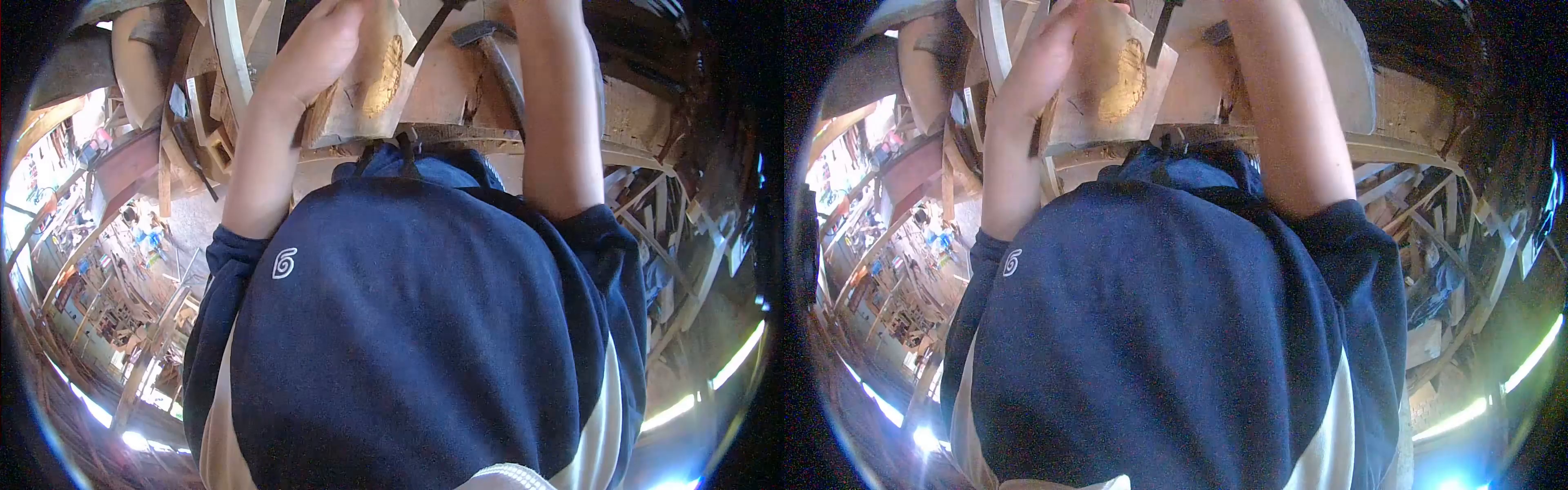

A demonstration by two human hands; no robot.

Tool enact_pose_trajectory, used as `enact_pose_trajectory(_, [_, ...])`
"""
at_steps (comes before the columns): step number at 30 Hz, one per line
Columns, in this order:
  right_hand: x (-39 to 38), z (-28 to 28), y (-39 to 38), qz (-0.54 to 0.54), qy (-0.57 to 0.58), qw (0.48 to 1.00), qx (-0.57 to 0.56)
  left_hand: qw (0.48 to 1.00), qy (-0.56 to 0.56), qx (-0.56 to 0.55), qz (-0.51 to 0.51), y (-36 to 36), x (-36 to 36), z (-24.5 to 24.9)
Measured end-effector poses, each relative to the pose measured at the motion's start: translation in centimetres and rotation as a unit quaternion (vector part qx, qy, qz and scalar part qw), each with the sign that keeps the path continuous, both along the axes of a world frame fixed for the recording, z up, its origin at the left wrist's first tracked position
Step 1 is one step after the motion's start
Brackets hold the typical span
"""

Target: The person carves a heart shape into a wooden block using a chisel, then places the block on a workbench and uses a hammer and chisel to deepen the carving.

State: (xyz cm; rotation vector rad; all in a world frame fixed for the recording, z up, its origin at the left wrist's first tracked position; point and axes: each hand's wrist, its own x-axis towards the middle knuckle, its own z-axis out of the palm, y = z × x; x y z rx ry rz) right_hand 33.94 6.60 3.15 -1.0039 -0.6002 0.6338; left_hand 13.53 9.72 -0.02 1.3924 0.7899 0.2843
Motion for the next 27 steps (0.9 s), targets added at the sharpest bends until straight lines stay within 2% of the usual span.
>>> enact_pose_trajectory(1, [-0.4, -0.6, 0.0, 0.008, 0.015, 1.0, 0.0, 1.0, -0.002, 0.001, 0.002, -0.1, 0.1, 0.1])
enact_pose_trajectory(3, [-1.7, -2.5, 0.3, -0.008, 0.051, 0.996, -0.073, 0.991, 0.091, 0.102, -0.01, -0.5, 0.7, 1.2])
enact_pose_trajectory(7, [-1.1, -3.0, 0.5, 0.029, 0.044, 0.996, -0.066, 0.992, 0.075, 0.099, 0.016, -0.4, 0.0, 0.8])
enact_pose_trajectory(9, [-0.8, -1.7, 0.9, 0.021, 0.049, 0.997, -0.058, 0.991, 0.108, 0.068, 0.035, 0.0, -0.6, 0.6])
enact_pose_trajectory(11, [-0.9, -0.3, 0.9, 0.01, 0.045, 0.998, -0.048, 0.993, 0.095, 0.062, 0.024, 0.3, -0.8, 0.4])
enact_pose_trajectory(12, [-1.1, -1.1, 0.8, 0.006, -0.028, 0.999, -0.046, 0.995, 0.079, 0.059, 0.009, 0.4, -0.8, 0.4])
enact_pose_trajectory(13, [-2.1, -2.0, 0.5, 0.003, -0.023, 0.998, -0.061, 0.995, 0.08, 0.059, 0.01, 0.4, -0.8, 0.5])
enact_pose_trajectory(15, [-3.0, -1.2, 0.1, 0.001, 0.063, 0.991, -0.114, 0.988, 0.069, 0.133, -0.028, 0.0, -0.7, 0.9])
enact_pose_trajectory(19, [-2.4, -0.4, 0.6, 0.028, 0.03, 0.993, -0.11, 0.984, 0.102, 0.147, 0.024, -0.5, -1.1, 0.8])
enact_pose_trajectory(21, [-1.9, 0.0, 0.7, 0.017, 0.008, 0.999, -0.029, 0.989, 0.086, 0.12, -0.01, -0.2, -1.4, 0.8])
enact_pose_trajectory(22, [-1.9, -0.4, 0.7, 0.023, 0.017, 0.999, -0.04, 0.989, 0.086, 0.119, -0.011, -0.5, -1.3, 1.1])
enact_pose_trajectory(23, [-2.8, -0.8, 0.5, 0.016, 0.014, 0.999, -0.039, 0.981, 0.137, 0.137, 0.014, -1.1, -0.8, 1.9])
enact_pose_trajectory(24, [-3.5, -0.7, 0.4, 0.01, 0.047, 0.995, -0.084, 0.969, 0.186, 0.155, 0.038, -1.4, -0.4, 2.4])
enact_pose_trajectory(25, [-3.9, -0.6, 0.4, 0.007, 0.079, 0.988, -0.129, 0.97, 0.184, 0.157, 0.039, -1.4, -0.6, 1.9])
enact_pose_trajectory(27, [-3.9, -0.4, 0.3, 0.018, 0.072, 0.989, -0.126, 0.992, 0.08, 0.093, 0.036, -1.3, -1.3, 0.1])
